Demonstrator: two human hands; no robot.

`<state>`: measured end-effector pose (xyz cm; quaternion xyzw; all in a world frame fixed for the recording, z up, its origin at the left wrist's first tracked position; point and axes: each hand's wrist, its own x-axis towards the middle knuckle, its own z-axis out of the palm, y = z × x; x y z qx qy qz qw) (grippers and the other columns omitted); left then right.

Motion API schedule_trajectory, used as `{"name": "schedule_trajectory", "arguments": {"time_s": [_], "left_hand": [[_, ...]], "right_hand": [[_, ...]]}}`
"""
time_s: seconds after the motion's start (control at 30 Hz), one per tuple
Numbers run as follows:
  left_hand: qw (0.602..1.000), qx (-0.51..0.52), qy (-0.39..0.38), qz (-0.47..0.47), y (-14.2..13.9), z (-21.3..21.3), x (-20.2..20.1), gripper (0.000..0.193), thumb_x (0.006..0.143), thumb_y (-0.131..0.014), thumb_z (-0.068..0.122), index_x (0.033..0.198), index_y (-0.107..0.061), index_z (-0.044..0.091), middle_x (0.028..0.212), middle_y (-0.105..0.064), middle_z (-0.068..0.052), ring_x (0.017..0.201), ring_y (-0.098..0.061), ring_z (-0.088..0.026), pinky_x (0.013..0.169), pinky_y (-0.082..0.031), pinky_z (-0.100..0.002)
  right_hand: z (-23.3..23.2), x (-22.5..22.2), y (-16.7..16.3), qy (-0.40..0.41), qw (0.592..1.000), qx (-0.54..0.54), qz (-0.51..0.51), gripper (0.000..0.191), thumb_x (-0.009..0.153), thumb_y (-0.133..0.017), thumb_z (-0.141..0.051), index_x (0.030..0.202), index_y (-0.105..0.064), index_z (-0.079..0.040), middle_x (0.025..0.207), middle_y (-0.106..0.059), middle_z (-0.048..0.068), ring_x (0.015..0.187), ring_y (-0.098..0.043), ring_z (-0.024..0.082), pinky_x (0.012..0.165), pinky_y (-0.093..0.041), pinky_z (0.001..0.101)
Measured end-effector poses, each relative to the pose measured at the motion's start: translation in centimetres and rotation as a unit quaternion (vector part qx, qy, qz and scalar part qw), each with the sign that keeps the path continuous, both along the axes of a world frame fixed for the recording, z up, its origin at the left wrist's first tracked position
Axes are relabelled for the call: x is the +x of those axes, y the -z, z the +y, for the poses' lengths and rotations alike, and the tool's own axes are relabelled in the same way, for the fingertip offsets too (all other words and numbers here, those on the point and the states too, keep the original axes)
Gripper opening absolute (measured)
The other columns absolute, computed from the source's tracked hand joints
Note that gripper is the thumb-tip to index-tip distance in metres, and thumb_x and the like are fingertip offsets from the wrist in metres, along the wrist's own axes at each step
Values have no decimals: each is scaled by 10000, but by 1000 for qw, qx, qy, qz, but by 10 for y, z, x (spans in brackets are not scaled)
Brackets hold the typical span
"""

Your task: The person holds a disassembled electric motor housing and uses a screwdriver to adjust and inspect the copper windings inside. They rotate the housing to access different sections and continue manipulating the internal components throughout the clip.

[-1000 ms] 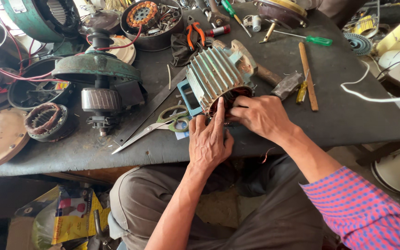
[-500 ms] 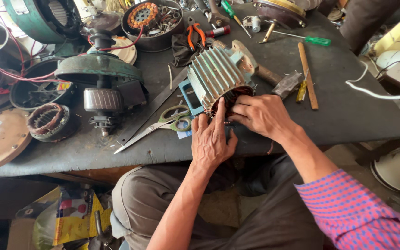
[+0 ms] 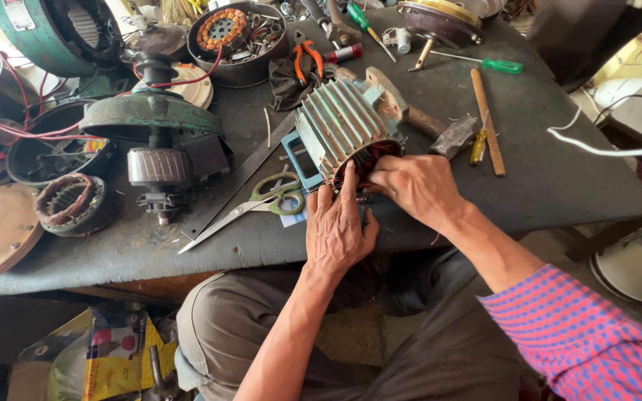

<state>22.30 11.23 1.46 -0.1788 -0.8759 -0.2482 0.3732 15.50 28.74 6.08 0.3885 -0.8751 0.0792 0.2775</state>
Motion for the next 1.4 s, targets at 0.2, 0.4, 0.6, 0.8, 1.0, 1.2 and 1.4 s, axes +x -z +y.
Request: {"name": "schedule_trajectory", "arguments": {"time_s": [0.2, 0.4, 0.6, 0.8, 1.0, 1.2, 1.4], "left_hand": [[1000, -2, 1, -10, -2, -1, 2, 898, 791, -717, 148, 1564, -320, -78, 1167, -680, -148, 1109, -556, -346, 946, -424, -468], [1000, -19, -19, -9, -7, -1, 3, 915, 783, -699, 140, 1588, -304, -43, 1179, -680, -161, 1027, -547, -339, 940, -426, -474], [1000, -14, -14, 4, -7, -3, 6, 861, 785, -690, 126, 1577, -381, -8, 1213, -684, -122, 1050, -559, -323, 989, -429, -469], [991, 39, -9, 128, -3, -9, 10, 772, 846, -695, 130, 1548, -396, 9, 1368, -620, -188, 1130, -552, -334, 1065, -398, -463], [989, 118, -60, 69, -3, -38, -15, 807, 989, -644, 310, 1621, -258, -9, 1283, -602, -185, 1192, -522, -333, 1121, -371, -471], [998, 25, 31, -49, -19, -88, -59, 819, 1067, -509, 548, 1662, -232, 57, 977, -669, -112, 1074, -571, -331, 1103, -393, -510], [985, 19, 115, -131, -25, -87, -82, 860, 1034, -463, 606, 1669, -216, 81, 749, -624, -212, 773, -611, -423, 757, -458, -527]], "right_hand": [[-2, 2, 14, -12, 998, -34, 48, 79, 852, -727, -190, 925, -741, -162, 894, -690, -21, 713, -695, 202, 606, -529, 362], [7, -9, 10, -73, 996, -15, 58, 70, 891, -666, -178, 936, -709, -144, 869, -664, -1, 685, -674, 198, 613, -520, 360], [6, -10, 11, -77, 994, -34, 75, 145, 911, -637, -137, 1007, -744, -155, 935, -705, -17, 702, -689, 199, 636, -525, 355], [15, -2, 5, -111, 981, -158, 13, 233, 939, -740, -297, 1062, -752, -98, 1019, -737, 52, 653, -670, 188, 612, -535, 328], [28, -7, 6, -2, 930, -368, 12, 136, 1075, -639, -122, 1146, -729, -48, 1077, -710, 101, 788, -650, 186, 700, -519, 318], [30, -15, 10, 14, 929, -368, 35, 136, 1026, -640, -23, 1138, -714, -45, 1080, -708, 98, 914, -681, 240, 785, -536, 349], [35, -25, 21, 127, 945, -297, 51, 192, 915, -746, -58, 1106, -733, -68, 1083, -710, 81, 1012, -621, 293, 902, -470, 431]]}}
